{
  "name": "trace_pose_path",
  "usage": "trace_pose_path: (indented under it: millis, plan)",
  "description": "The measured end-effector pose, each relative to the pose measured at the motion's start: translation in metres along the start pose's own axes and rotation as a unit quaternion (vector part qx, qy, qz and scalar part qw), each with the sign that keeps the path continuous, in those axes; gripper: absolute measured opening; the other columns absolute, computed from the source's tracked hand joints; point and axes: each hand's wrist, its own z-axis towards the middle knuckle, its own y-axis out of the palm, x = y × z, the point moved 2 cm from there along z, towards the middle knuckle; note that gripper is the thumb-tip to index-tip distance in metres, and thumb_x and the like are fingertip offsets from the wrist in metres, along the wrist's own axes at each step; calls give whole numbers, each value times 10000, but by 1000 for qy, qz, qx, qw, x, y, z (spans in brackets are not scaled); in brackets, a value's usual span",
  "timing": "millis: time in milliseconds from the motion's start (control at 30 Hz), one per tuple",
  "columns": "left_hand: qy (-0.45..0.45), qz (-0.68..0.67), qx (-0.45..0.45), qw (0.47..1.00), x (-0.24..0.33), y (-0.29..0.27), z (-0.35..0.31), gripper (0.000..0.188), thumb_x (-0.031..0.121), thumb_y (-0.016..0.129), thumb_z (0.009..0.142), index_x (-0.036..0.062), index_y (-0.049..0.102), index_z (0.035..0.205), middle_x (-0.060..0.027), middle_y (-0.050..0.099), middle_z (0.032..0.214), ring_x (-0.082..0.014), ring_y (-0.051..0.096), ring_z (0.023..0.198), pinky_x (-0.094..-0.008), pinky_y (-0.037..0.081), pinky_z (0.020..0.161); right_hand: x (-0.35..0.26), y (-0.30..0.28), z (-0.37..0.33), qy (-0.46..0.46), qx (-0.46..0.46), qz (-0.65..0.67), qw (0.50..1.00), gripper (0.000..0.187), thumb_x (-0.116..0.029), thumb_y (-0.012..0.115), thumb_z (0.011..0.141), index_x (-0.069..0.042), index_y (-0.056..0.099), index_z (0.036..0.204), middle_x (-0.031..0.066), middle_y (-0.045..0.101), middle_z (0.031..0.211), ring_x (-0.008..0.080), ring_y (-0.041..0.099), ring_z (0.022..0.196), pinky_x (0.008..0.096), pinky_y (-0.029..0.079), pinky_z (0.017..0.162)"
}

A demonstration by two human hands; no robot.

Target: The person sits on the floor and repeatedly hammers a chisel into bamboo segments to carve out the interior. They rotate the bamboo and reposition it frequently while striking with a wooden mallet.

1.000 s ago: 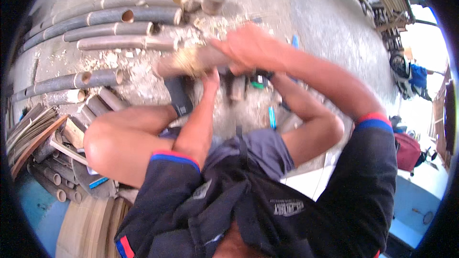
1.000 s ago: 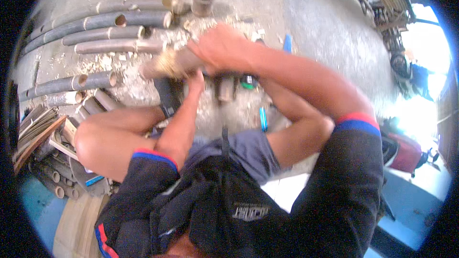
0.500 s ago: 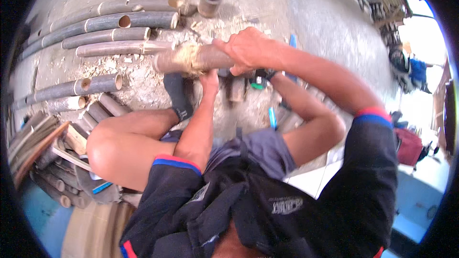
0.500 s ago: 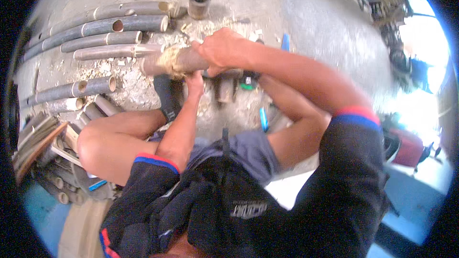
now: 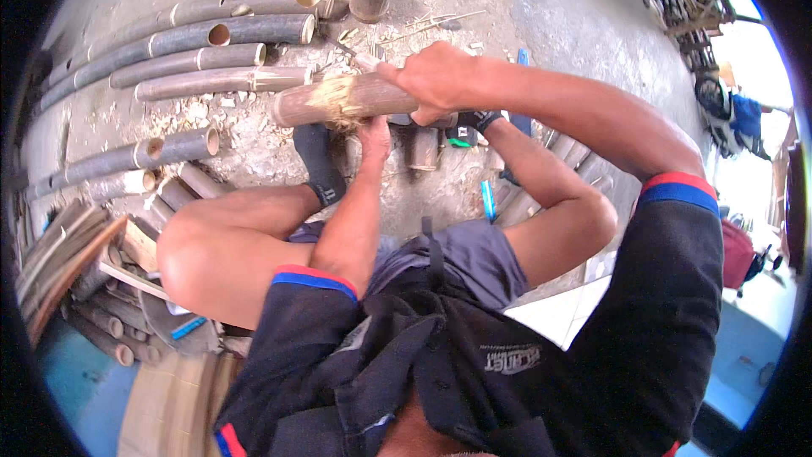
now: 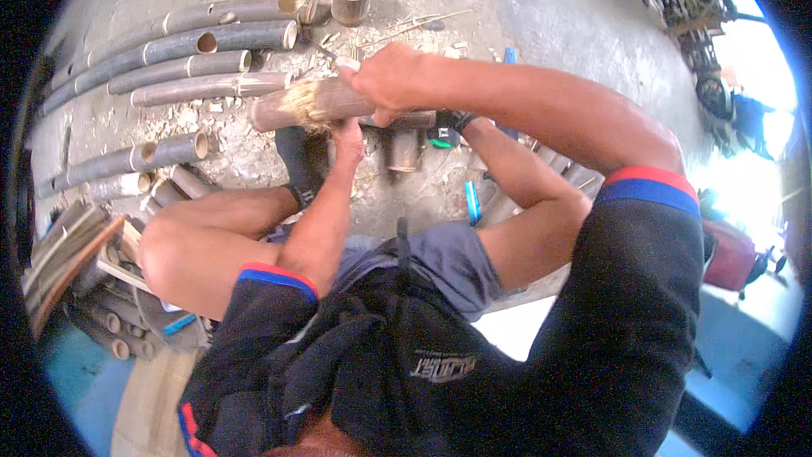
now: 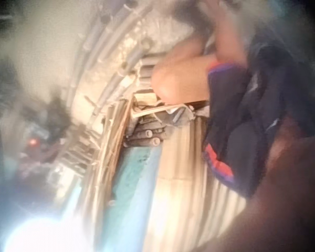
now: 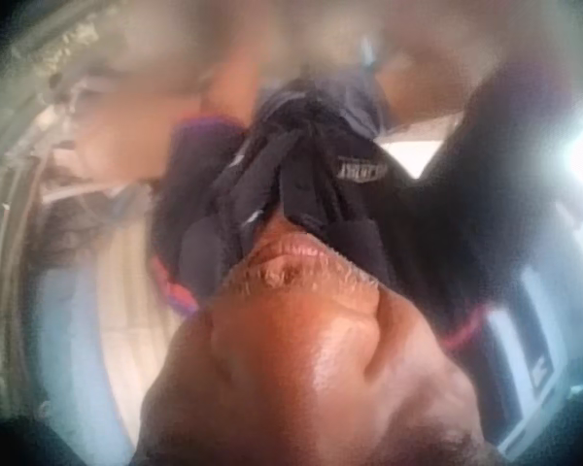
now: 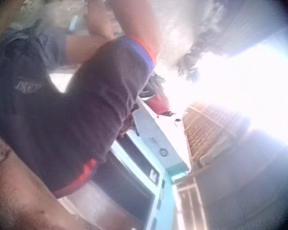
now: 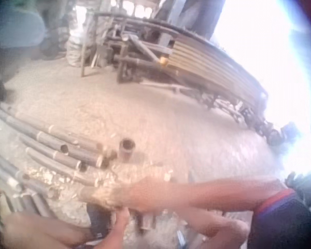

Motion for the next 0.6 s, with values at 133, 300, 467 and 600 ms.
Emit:
trace_pose_path:
  millis: [133, 300, 467, 600]
  plan:
    - [-6, -14, -148, 989, 5, -2, -2, 125, 69, 690, 818, 34, 671, 936, -50, 697, 986, -170, 645, 917, -334, 492, 877, -4, -48, -4, 27, 159, -20, 987, 785, -396, 803, 743, -116, 491, 1406, 201, 697, 760, 386, 720, 728, 501, 574, 622]
    - [-22, -7, -133, 991, -2, -9, 7, 92, 71, 688, 827, 39, 675, 913, -62, 698, 983, -168, 647, 924, -329, 490, 897, -23, -105, 10, -27, 499, 171, 849, 761, -435, 783, 747, -113, 498, 1375, 228, 704, 856, 403, 709, 750, 494, 570, 643]
    - [-5, -14, -16, 1000, -4, 5, -14, 290, 140, 750, 812, 28, 704, 1075, -52, 680, 1137, -219, 614, 1071, -366, 451, 1025, 1, 30, -13, 36, 13, 32, 999, 816, -455, 773, 736, -107, 485, 1415, 242, 710, 957, 396, 723, 763, 481, 582, 644]
    - [-61, 37, -94, 993, -24, -17, 9, 229, 93, 704, 852, 4, 692, 1062, -88, 710, 1079, -203, 645, 1008, -369, 487, 949, 4, 15, -64, 163, 64, 82, 981, 767, -438, 758, 760, -102, 498, 1399, 263, 699, 1044, 407, 724, 869, 495, 581, 701]
